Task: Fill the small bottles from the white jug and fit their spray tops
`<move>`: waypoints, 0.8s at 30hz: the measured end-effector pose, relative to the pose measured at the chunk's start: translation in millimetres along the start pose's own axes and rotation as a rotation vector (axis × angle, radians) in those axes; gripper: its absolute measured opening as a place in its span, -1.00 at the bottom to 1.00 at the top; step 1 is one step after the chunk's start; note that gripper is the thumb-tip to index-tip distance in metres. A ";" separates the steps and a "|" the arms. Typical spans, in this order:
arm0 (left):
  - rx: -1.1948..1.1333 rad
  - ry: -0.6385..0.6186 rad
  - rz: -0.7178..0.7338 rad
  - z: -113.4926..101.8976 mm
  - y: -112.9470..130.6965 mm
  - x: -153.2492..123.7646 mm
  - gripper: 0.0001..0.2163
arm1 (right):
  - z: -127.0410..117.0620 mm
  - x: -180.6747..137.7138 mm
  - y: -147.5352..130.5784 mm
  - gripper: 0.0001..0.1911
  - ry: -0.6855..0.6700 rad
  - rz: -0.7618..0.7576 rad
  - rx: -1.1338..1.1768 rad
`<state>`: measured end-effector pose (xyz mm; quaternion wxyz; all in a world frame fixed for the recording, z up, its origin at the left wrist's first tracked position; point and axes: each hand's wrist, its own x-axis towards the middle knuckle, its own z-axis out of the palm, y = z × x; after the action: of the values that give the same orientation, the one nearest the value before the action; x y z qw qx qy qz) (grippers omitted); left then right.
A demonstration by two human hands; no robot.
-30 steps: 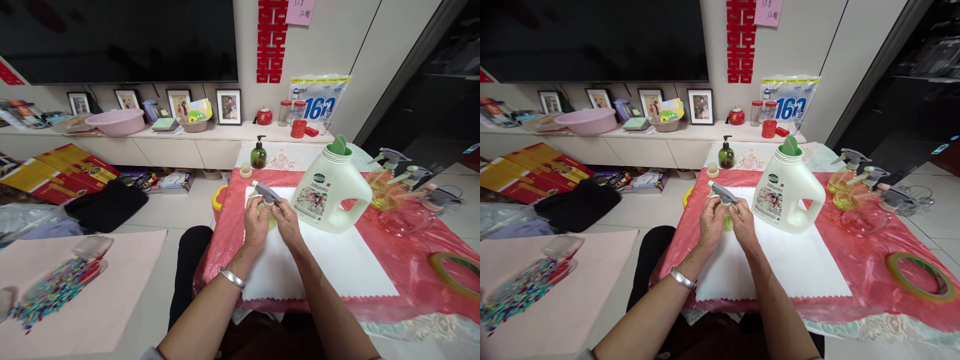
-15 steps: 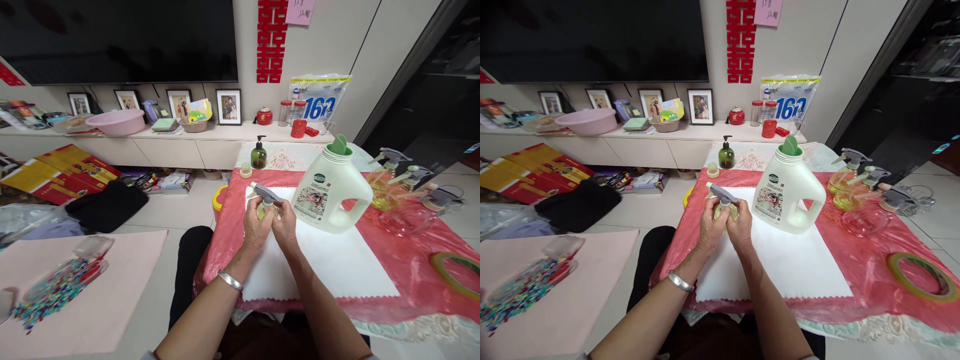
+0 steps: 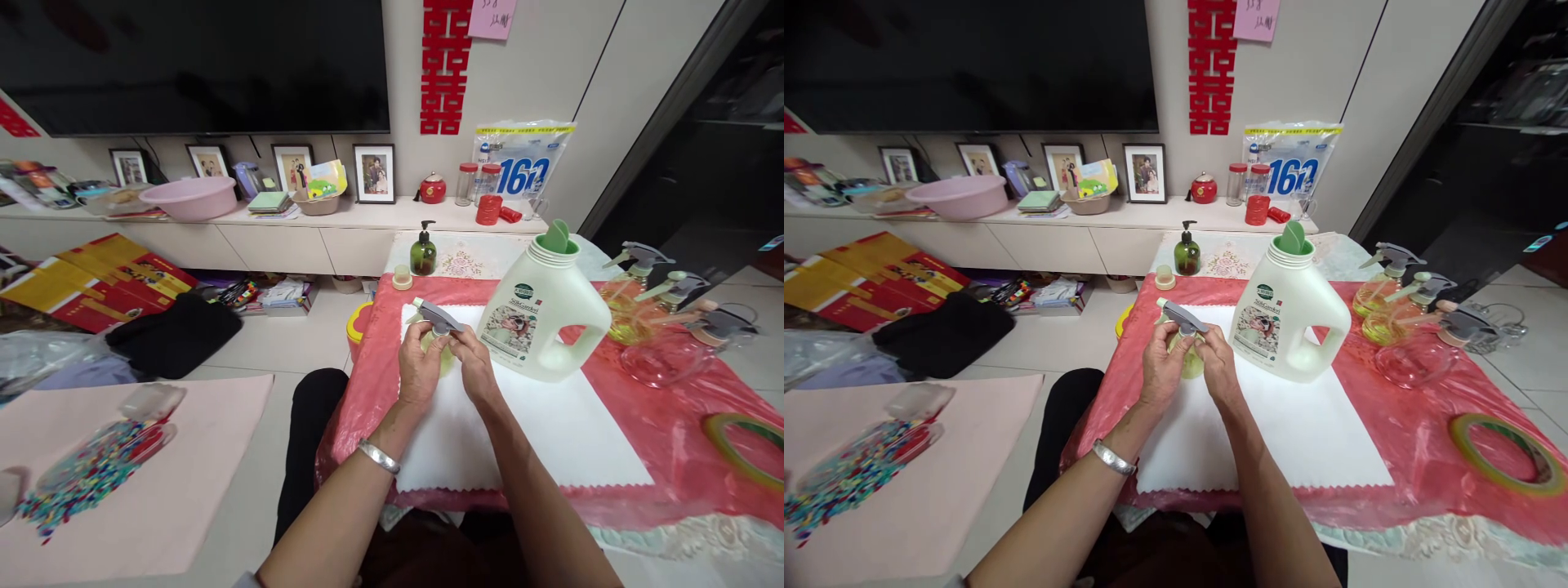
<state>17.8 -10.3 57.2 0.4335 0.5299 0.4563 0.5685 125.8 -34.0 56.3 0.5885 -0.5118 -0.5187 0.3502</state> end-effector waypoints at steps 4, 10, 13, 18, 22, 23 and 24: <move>0.031 0.002 0.063 -0.9 -0.8 0.4 -0.83 | 1.9 0.2 3.1 -0.59 0.019 -0.025 -0.021; 0.044 0.015 0.100 0.1 -1.8 -2.6 -0.89 | 4.0 -0.8 12.4 -0.53 0.049 -0.080 -0.048; 0.046 0.014 0.098 0.0 -2.3 -2.5 -0.88 | 5.3 -0.7 17.4 -0.52 0.066 -0.094 -0.064; 0.061 -0.054 0.067 -9.6 -2.3 -0.7 -0.82 | 1.3 -0.7 10.0 -0.53 0.032 -0.091 -0.115; 0.135 -0.154 -0.024 -28.6 -10.0 -13.3 -0.64 | -10.2 1.3 -15.8 -0.54 -0.061 -0.064 -0.195; 0.176 -0.161 -0.030 -33.6 -14.0 -19.1 -0.59 | -12.7 2.5 -23.4 -0.51 -0.068 -0.066 -0.224; 0.230 -0.164 -0.019 -38.3 -18.7 -25.6 -0.56 | -14.6 4.0 -31.1 -0.47 -0.067 -0.073 -0.258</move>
<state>-18.6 -33.7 32.8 0.4111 0.6165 0.4863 0.4631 137.2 -40.8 88.2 0.5127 -0.5520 -0.5969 0.2759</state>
